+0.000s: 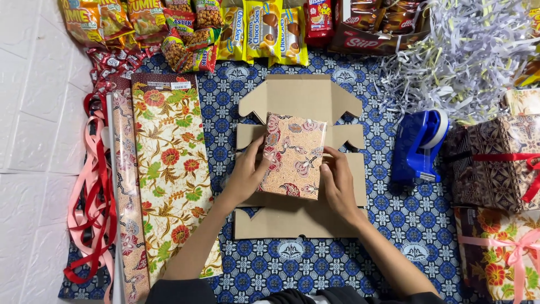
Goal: Wrapping a food roll or small box in decorative paper and tying it with a ribbon.
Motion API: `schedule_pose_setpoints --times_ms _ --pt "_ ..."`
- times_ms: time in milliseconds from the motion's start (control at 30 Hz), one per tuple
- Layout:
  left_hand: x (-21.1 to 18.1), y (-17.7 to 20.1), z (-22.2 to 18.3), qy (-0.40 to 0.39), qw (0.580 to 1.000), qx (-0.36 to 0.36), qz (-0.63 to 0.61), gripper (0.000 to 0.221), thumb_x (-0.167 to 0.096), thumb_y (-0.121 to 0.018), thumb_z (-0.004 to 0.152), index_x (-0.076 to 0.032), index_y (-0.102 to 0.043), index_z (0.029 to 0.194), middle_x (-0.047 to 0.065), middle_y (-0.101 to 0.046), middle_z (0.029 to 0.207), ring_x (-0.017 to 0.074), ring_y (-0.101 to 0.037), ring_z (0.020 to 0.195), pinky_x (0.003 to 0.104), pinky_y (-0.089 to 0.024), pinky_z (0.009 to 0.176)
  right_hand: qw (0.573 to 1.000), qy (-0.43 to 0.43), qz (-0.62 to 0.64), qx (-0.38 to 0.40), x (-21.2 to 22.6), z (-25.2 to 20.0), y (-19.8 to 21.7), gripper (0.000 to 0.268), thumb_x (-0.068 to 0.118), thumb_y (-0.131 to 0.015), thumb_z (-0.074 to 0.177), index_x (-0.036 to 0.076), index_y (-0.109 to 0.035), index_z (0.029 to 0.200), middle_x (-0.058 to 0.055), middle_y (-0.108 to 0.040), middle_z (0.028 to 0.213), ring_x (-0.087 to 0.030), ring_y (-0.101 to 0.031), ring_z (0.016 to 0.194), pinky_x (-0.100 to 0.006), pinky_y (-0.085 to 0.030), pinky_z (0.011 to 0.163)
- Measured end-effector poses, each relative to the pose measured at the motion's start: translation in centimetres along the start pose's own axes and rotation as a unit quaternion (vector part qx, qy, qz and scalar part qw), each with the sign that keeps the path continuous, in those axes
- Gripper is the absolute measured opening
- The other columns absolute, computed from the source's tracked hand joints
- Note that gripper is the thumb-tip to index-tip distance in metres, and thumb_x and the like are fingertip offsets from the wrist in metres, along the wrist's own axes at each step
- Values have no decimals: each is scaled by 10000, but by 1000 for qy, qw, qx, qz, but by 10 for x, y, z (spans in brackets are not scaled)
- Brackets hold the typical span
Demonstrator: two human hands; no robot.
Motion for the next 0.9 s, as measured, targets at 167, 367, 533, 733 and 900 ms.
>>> schedule_pose_setpoints --times_ms 167,367,533,733,900 --pt "4 -5 4 -37 998 4 -56 667 -267 -501 985 51 -236 1508 390 -280 1491 558 -242 1380 644 -188 1127 997 14 72 -12 7 -1 0 496 245 -386 997 66 -377 1460 -225 -421 1396 -424 -465 1275 -580 -404 1018" --pt "9 -15 5 -3 998 28 -63 700 -367 -468 1011 56 -226 1514 379 -284 1502 522 -232 1409 605 -177 1153 994 37 101 -13 8 1 -3 533 257 -349 996 23 -311 1474 -236 -315 1522 -459 -318 1397 -587 -341 1080" --pt "-9 -7 0 -16 999 22 -44 702 -411 -434 1017 50 -253 1514 356 -303 1509 484 -268 1415 581 -198 1159 994 55 95 7 -2 1 0 655 282 -484 934 15 -286 1499 -252 -264 1534 -478 -260 1416 -603 -293 1115" --pt "4 -8 1 -57 998 12 -33 697 -428 -448 1014 -45 -224 1552 304 -253 1549 473 -302 1395 588 -226 1149 997 55 56 -20 -22 -2 3 609 226 -473 965 77 -318 1534 -173 -346 1416 -382 -328 1411 -546 -254 1174" --pt "43 -14 14 -91 995 -44 23 649 -424 -454 1016 -164 -253 1576 236 -638 658 318 -645 637 409 -527 703 998 43 41 -21 -24 0 2 574 309 -302 1016 129 -276 1560 -185 -324 1476 -400 -297 1411 -582 -268 1133"
Point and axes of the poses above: each hand's wrist, its own z-axis towards the middle knuckle, its own y-axis out of the back of the hand, x = y × z, the point moved 1 cm from there along z, towards the middle knuckle
